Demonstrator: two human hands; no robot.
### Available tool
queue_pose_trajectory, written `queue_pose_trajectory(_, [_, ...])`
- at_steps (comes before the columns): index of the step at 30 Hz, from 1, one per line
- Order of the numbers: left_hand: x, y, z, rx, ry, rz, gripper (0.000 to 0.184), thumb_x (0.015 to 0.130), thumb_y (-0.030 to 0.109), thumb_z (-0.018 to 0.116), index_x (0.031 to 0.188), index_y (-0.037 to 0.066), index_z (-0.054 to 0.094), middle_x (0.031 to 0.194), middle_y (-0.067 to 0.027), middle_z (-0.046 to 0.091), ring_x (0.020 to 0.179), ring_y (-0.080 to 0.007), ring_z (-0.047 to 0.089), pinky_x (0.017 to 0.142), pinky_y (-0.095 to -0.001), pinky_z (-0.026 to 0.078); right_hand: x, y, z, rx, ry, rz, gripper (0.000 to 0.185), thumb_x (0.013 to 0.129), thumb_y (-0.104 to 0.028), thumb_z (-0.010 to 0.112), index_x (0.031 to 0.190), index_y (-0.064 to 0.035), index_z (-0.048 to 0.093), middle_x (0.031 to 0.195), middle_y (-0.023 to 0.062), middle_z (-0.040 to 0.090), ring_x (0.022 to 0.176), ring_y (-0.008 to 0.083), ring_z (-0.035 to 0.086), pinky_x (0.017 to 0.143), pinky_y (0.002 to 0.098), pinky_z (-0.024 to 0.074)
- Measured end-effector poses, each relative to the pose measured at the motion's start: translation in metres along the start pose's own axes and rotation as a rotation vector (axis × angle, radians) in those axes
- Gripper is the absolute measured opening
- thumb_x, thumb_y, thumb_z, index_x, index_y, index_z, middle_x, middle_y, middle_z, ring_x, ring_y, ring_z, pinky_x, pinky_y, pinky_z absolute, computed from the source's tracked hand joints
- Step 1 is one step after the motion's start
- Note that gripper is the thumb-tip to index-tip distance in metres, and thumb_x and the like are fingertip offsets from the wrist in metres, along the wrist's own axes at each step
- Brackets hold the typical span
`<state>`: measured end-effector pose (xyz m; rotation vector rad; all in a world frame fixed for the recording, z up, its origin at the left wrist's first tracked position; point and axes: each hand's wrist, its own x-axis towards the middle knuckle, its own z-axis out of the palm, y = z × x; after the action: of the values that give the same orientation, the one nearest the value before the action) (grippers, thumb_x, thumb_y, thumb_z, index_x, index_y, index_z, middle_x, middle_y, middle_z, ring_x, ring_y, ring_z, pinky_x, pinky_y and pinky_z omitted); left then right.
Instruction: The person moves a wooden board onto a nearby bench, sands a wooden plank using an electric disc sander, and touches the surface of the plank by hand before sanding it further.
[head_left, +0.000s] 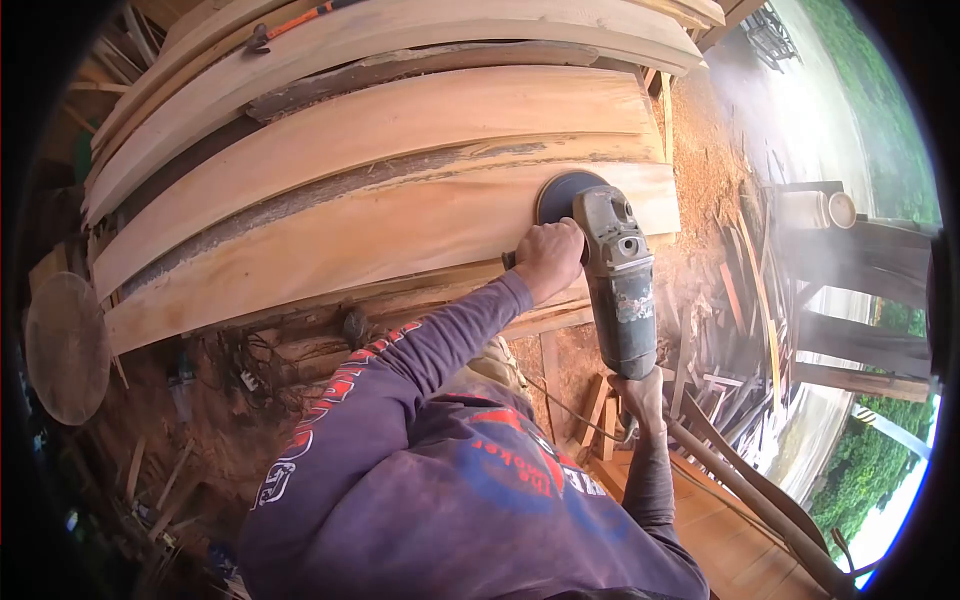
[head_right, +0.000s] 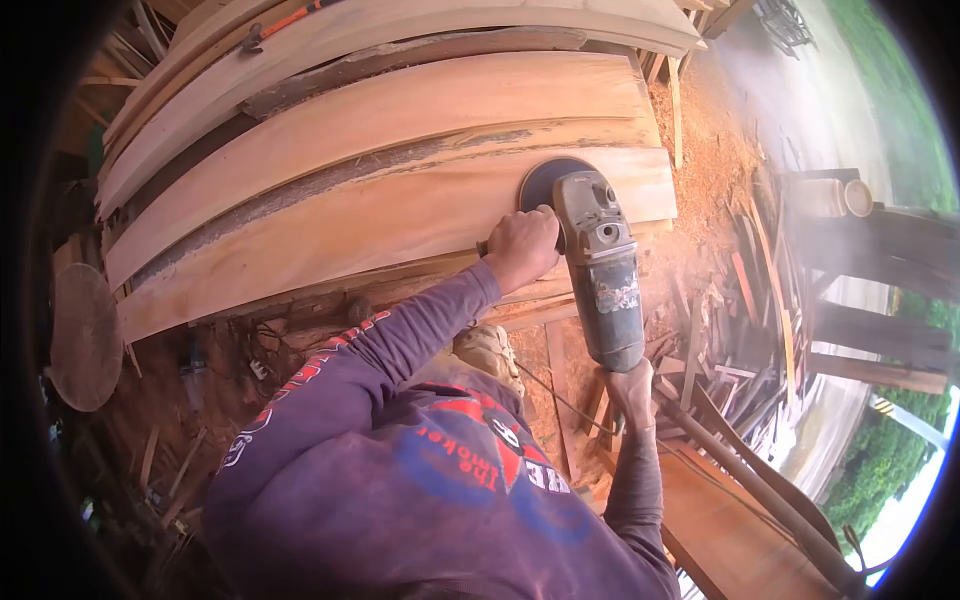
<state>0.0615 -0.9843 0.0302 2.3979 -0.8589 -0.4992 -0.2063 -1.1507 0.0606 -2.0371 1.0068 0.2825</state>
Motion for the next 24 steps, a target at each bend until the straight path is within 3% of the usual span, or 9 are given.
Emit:
queue_pose_trajectory(4, [-0.072,-0.061,-0.025,0.017,0.077,-0.129,0.032,0.076,0.019,0.076,0.091,-0.003,0.06,0.078,-0.0215,0.072,0.075,-0.0366,0.075,0.068,-0.0447,0.061,-0.031,-0.05,0.045,-0.017,-0.111,-0.021,0.024,0.072,-0.011,0.075,0.086,0.0076,0.07,0.081,0.0088,0.073,0.077,0.0149,0.068,0.069,0.0335,0.0524])
queue_pose_trajectory(9, [-0.162,-0.125,-0.064,0.006,0.126,-0.307,0.03,0.074,0.016,0.075,0.09,-0.003,0.059,0.077,-0.0215,0.072,0.073,-0.0368,0.074,0.068,-0.0458,0.06,-0.058,-0.08,0.108,-0.173,-0.202,-0.153,0.027,0.073,-0.014,0.076,0.085,0.0091,0.07,0.08,0.0229,0.073,0.08,0.0198,0.074,0.069,0.0377,0.0545])
queue_pose_trajectory(16, [-0.274,-0.229,-0.114,-0.021,0.259,-0.451,0.029,0.073,0.014,0.072,0.092,-0.003,0.058,0.075,-0.0213,0.071,0.071,-0.0355,0.074,0.065,-0.0445,0.06,-0.104,-0.162,0.212,-0.265,-0.307,-0.29,0.027,0.074,-0.016,0.076,0.083,0.0092,0.071,0.077,0.0231,0.073,0.079,0.0194,0.074,0.067,0.0376,0.0548])
queue_pose_trajectory(24, [-0.415,-0.343,-0.179,-0.127,0.334,-0.729,0.028,0.075,0.014,0.072,0.092,-0.002,0.057,0.079,-0.022,0.071,0.075,-0.0376,0.073,0.067,-0.046,0.06,-0.13,-0.244,0.344,-0.417,-0.536,-0.503,0.032,0.078,-0.019,0.076,0.096,0.0062,0.072,0.09,0.0266,0.074,0.093,0.0333,0.076,0.073,0.041,0.0569])
